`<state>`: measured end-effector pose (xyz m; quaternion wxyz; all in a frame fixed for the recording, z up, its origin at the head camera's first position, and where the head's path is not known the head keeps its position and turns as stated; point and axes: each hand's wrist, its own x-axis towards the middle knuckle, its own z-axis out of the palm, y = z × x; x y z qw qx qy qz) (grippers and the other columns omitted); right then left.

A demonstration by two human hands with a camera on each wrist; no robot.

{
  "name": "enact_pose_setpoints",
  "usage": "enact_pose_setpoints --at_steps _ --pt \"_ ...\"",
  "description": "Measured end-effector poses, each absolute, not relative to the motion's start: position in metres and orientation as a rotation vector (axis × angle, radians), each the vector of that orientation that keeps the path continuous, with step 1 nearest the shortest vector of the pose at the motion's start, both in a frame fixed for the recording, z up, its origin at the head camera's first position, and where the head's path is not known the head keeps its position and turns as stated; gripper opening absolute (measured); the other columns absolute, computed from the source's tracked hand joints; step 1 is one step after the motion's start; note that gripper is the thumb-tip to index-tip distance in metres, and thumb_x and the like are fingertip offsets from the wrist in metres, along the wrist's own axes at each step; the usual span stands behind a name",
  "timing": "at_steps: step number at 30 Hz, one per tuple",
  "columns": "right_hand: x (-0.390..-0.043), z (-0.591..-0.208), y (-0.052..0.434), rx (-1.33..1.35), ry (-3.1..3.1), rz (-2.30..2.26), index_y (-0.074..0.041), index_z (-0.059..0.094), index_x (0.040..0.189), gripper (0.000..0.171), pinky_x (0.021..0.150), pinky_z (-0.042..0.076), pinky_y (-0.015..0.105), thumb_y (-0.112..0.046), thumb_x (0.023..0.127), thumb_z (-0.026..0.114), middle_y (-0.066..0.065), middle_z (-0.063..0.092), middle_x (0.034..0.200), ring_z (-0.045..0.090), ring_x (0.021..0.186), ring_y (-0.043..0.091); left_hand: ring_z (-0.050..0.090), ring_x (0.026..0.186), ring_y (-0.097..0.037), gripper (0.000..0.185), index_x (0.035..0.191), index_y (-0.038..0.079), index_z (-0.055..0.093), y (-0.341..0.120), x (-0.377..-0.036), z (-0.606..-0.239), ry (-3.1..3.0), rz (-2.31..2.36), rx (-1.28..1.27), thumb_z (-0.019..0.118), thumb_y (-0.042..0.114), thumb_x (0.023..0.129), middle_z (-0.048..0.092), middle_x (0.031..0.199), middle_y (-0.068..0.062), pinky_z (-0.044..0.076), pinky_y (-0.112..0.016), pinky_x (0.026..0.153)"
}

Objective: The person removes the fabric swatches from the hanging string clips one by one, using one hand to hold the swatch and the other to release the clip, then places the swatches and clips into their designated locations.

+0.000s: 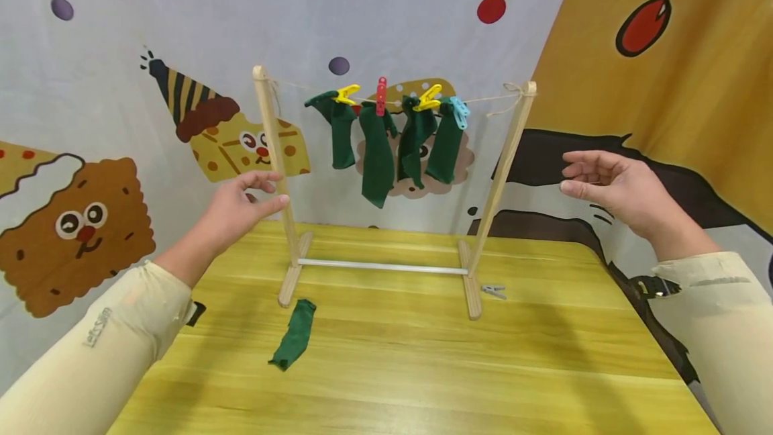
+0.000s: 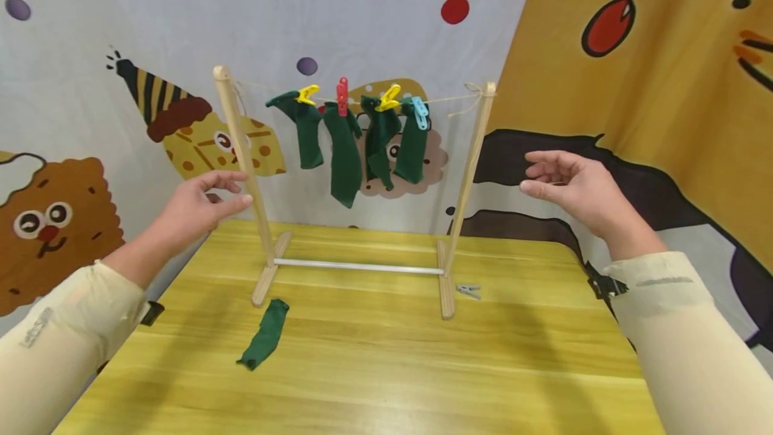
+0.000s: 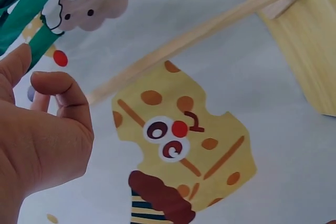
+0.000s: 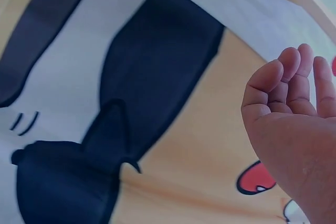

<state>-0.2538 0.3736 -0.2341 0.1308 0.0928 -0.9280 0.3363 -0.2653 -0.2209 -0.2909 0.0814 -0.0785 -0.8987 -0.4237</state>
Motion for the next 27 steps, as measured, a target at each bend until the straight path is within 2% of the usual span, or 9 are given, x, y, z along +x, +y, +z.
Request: enact_pose_setpoints --at_steps 6,11,14,21,27 --pt "-0.252 -0.211 0.359 0.311 -2.626 1.026 -0.025 0.058 0.138 0.055 0.07 0.049 0.009 -0.031 0.087 0.077 -0.017 0.066 0.105 0.061 0.09 -0.001 0.053 0.089 -0.023 0.057 0.132 0.032 0.058 -0.211 -0.268 -0.284 -2.581 -1.261 -0.241 0.066 0.062 0.085 0.053 0.124 0.0 0.049 -0.034 0.065" --pt "-0.252 -0.198 0.344 0.361 -2.541 1.065 -0.025 0.06 0.137 0.053 0.069 0.048 0.009 -0.027 0.087 0.077 -0.014 0.066 0.105 0.062 0.089 0.001 0.051 0.089 -0.023 0.057 0.132 0.033 0.058 -0.202 -0.271 -0.28 -2.552 -1.277 -0.244 0.066 0.063 0.084 0.052 0.123 0.001 0.048 -0.034 0.064" --pt "-0.253 -0.189 0.335 0.4 -2.469 1.097 -0.022 0.062 0.135 0.052 0.068 0.048 0.008 -0.021 0.086 0.078 -0.014 0.067 0.105 0.062 0.089 0.002 0.052 0.088 -0.022 0.058 0.133 0.032 0.058 -0.197 -0.274 -0.276 -2.534 -1.296 -0.243 0.067 0.062 0.084 0.052 0.123 0.001 0.048 -0.033 0.064" --pt "-0.255 -0.156 0.307 0.543 -2.294 1.24 -0.015 0.065 0.131 0.05 0.075 0.05 0.007 -0.006 0.083 0.078 -0.008 0.069 0.104 0.063 0.091 0.006 0.052 0.078 -0.022 0.055 0.133 0.03 0.058 -0.191 -0.283 -0.262 -2.433 -1.449 -0.243 0.068 0.056 0.086 0.053 0.118 0.004 0.048 -0.03 0.055" --pt "-0.256 -0.13 0.273 0.644 -2.248 1.267 -0.012 0.067 0.127 0.047 0.075 0.051 0.009 -0.006 0.082 0.079 -0.005 0.07 0.102 0.063 0.092 0.01 0.05 0.078 -0.021 0.056 0.134 0.03 0.058 -0.187 -0.289 -0.25 -2.362 -1.534 -0.219 0.069 0.055 0.085 0.056 0.126 0.004 0.051 -0.029 0.055"
